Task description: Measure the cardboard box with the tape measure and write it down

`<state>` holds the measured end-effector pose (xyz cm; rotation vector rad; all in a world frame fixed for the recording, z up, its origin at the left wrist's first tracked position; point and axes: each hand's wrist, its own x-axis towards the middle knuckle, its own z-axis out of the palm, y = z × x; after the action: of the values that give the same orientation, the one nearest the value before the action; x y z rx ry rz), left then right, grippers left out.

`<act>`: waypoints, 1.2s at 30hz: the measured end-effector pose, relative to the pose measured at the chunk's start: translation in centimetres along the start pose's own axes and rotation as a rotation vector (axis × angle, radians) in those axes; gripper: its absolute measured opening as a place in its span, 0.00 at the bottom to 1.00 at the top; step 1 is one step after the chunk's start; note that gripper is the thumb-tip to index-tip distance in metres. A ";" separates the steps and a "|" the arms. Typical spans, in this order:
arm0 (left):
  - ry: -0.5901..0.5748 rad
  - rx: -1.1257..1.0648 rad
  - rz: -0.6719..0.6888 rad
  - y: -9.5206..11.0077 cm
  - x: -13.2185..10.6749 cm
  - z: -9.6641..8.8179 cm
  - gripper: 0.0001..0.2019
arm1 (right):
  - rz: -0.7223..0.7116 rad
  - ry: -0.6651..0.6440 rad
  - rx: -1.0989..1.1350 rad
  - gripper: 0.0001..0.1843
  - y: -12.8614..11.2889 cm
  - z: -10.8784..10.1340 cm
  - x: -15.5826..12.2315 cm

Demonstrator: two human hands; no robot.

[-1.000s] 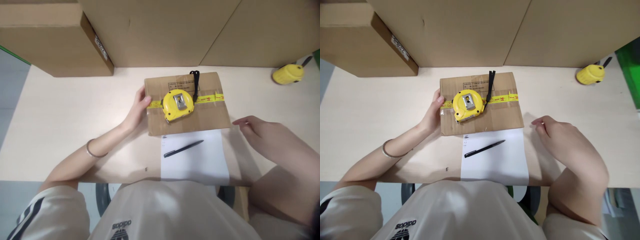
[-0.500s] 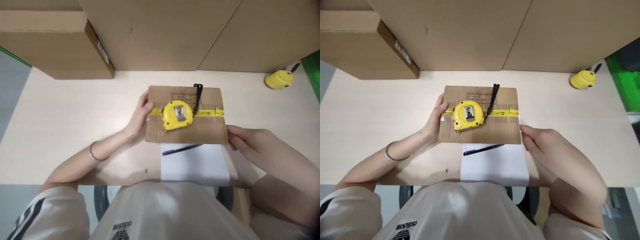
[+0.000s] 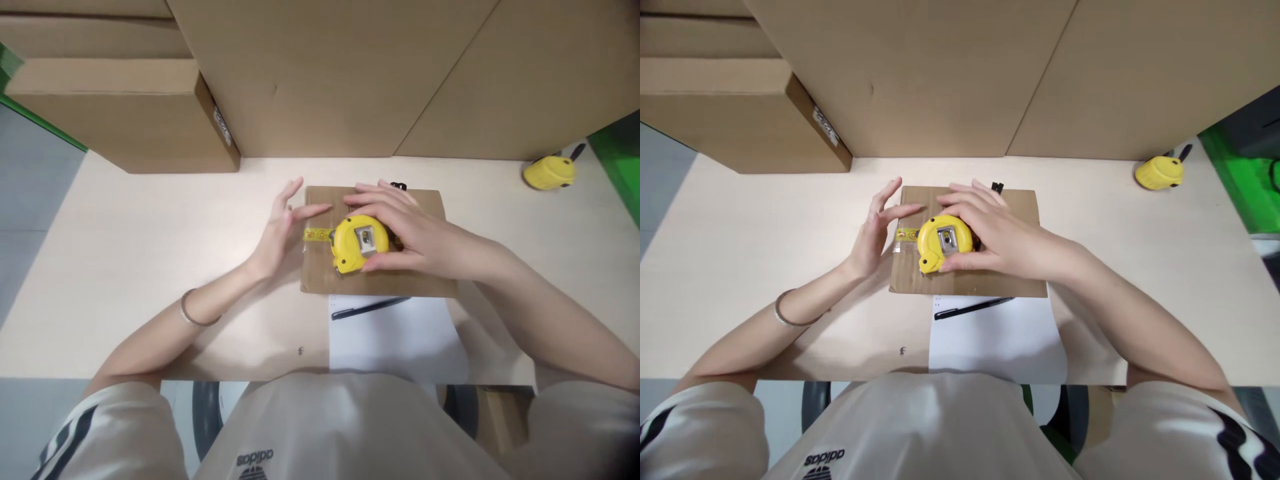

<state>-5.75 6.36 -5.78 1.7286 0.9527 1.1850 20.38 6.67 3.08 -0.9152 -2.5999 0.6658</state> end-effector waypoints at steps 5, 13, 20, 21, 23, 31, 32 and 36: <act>-0.034 -0.176 -0.043 -0.8 -0.3 0.4 0.32 | 0.015 0.194 0.211 0.30 -0.7 0.5 0.0; -0.008 -0.322 -0.100 -2.4 -0.4 0.5 0.33 | 0.056 0.160 0.039 0.26 -3.6 0.8 4.5; -0.094 -0.076 -0.005 -1.4 0.3 -1.2 0.19 | 0.189 0.134 -0.028 0.19 -3.2 -0.4 1.1; -0.110 -0.062 0.011 -1.3 0.3 -1.4 0.18 | 0.229 0.146 -0.007 0.19 -2.8 -1.0 -0.1; -0.120 -0.051 0.036 -1.1 0.4 -1.5 0.18 | 0.321 0.202 0.063 0.20 -1.8 -2.2 -3.1; -0.111 -0.027 0.021 -1.3 0.4 -1.7 0.16 | 0.714 0.430 0.229 0.23 2.1 -4.3 -12.1; -0.108 -0.021 0.027 -1.4 0.4 -1.7 0.16 | 0.722 0.429 0.229 0.23 2.2 -4.1 -12.3; -0.102 -0.003 0.039 -1.8 0.3 -1.8 0.16 | 0.697 0.395 0.184 0.20 2.0 -4.3 -12.0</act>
<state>-7.62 7.67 -6.97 1.7952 0.8590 1.1112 32.23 1.63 4.11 -1.7043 -1.8188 0.7684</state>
